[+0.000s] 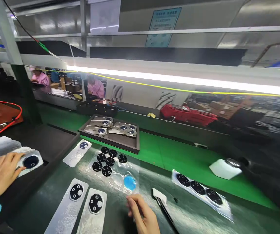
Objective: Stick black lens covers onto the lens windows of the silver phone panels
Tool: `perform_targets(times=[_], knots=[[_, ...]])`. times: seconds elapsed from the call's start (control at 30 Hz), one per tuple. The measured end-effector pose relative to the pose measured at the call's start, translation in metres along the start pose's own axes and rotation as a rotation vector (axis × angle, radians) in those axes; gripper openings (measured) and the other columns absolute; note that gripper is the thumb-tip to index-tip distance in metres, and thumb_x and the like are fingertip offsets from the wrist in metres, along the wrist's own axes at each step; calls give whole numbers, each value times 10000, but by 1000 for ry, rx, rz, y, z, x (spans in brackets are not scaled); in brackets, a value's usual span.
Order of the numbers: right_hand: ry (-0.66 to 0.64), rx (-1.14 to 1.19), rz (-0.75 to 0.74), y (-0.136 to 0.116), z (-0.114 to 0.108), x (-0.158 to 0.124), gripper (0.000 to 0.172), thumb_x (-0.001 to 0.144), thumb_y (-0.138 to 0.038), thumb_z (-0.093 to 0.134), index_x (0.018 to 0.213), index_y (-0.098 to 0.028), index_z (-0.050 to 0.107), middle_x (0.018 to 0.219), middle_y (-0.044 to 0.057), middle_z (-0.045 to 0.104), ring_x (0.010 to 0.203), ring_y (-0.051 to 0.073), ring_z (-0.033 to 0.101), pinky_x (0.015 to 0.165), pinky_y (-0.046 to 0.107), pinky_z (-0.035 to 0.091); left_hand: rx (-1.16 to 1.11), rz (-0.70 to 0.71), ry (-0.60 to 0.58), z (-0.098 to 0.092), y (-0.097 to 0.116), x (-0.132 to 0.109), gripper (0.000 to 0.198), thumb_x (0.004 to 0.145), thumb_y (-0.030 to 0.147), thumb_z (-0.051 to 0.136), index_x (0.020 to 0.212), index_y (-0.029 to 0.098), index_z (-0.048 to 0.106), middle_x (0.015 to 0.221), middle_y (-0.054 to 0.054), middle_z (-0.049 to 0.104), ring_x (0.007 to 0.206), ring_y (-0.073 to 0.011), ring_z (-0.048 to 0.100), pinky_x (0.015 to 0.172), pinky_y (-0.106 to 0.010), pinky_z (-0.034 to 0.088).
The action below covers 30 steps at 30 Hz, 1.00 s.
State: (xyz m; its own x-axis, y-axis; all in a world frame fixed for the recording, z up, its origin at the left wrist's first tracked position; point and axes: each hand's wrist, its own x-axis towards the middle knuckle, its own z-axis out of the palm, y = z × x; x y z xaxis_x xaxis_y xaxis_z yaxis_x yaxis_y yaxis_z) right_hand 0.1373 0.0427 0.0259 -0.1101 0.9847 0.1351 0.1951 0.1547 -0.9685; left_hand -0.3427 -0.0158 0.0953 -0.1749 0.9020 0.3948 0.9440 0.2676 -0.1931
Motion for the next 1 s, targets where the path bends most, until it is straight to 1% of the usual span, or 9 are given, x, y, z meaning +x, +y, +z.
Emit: perform_targets(times=[0.17, 0.27, 0.33, 0.43, 0.5, 0.57, 0.67, 0.87, 1.0], knots=[[-204, -604, -113, -14, 3, 51, 184, 918, -340, 555, 1003, -264, 699, 1007, 23, 691, 832, 188, 664, 711, 287, 503, 120, 32, 37, -7, 13, -3, 478, 944, 292, 245, 1250, 74, 539, 1215, -282, 549, 1186, -470, 481, 971, -715, 304], [-214, -729, -85, -13, 13, 92, 209, 865, -211, 626, 1056, -268, 689, 1071, 21, 677, 975, 210, 649, 820, 316, 496, -4, 40, 113, -12, 49, -13, 465, 978, 371, 301, 1349, 135, 455, 1395, -221, 479, 1377, -419, 325, 1094, -627, 256], [-181, -795, -41, -8, 16, 120, 246, 871, -181, 636, 1107, -238, 671, 1144, 52, 656, 1041, 228, 627, 869, 351, 497, -261, 186, 91, -15, 85, -20, 412, 950, 425, 445, 1279, 191, 528, 1328, -161, 560, 1310, -390, 419, 1087, -564, 299], [-154, -885, 39, 1, 14, 157, 269, 931, -271, 631, 1185, -185, 618, 1248, 84, 611, 1085, 235, 613, 917, 435, 512, -613, 445, -280, -22, 144, -27, 411, 822, 388, 711, 1205, 301, 590, 1334, -50, 580, 1290, -310, 445, 1095, -432, 326], [-176, -926, 87, 6, 14, 175, 301, 949, -325, 620, 1211, -178, 601, 1258, 85, 608, 1067, 229, 627, 898, 446, 536, -725, 488, -497, -28, 178, -24, 428, 714, 349, 808, 1089, 272, 617, 1283, -39, 585, 1238, -308, 462, 1039, -413, 373], [-208, -953, 120, 9, 15, 187, 316, 952, -335, 617, 1225, -177, 595, 1254, 86, 612, 1050, 226, 639, 879, 437, 551, -744, 491, -601, -31, 201, -17, 481, 662, 345, 838, 1057, 220, 595, 1227, -63, 576, 1172, -308, 477, 1003, -426, 379], [-240, -984, 145, 12, 18, 197, 325, 951, -333, 619, 1234, -175, 591, 1255, 87, 612, 1052, 228, 640, 874, 437, 554, -732, 516, -601, -26, 218, -7, 562, 606, 388, 857, 1039, 197, 555, 1136, -63, 553, 1093, -308, 479, 995, -468, 347], [-257, -1028, 149, 15, 20, 206, 327, 954, -336, 615, 1238, -175, 588, 1250, 86, 614, 1042, 225, 643, 868, 434, 556, -661, 592, -591, -7, 228, -3, 618, 534, 356, 911, 981, 190, 518, 1080, -47, 516, 1038, -299, 470, 1000, -503, 310], [-233, -1059, 96, 14, 24, 203, 331, 953, -335, 617, 1240, -174, 586, 1249, 87, 613, 1043, 227, 642, 867, 435, 557, -641, 575, -570, -10, 232, -4, 630, 463, 265, 944, 908, 184, 507, 1054, -49, 499, 1019, -307, 457, 949, -483, 356]])
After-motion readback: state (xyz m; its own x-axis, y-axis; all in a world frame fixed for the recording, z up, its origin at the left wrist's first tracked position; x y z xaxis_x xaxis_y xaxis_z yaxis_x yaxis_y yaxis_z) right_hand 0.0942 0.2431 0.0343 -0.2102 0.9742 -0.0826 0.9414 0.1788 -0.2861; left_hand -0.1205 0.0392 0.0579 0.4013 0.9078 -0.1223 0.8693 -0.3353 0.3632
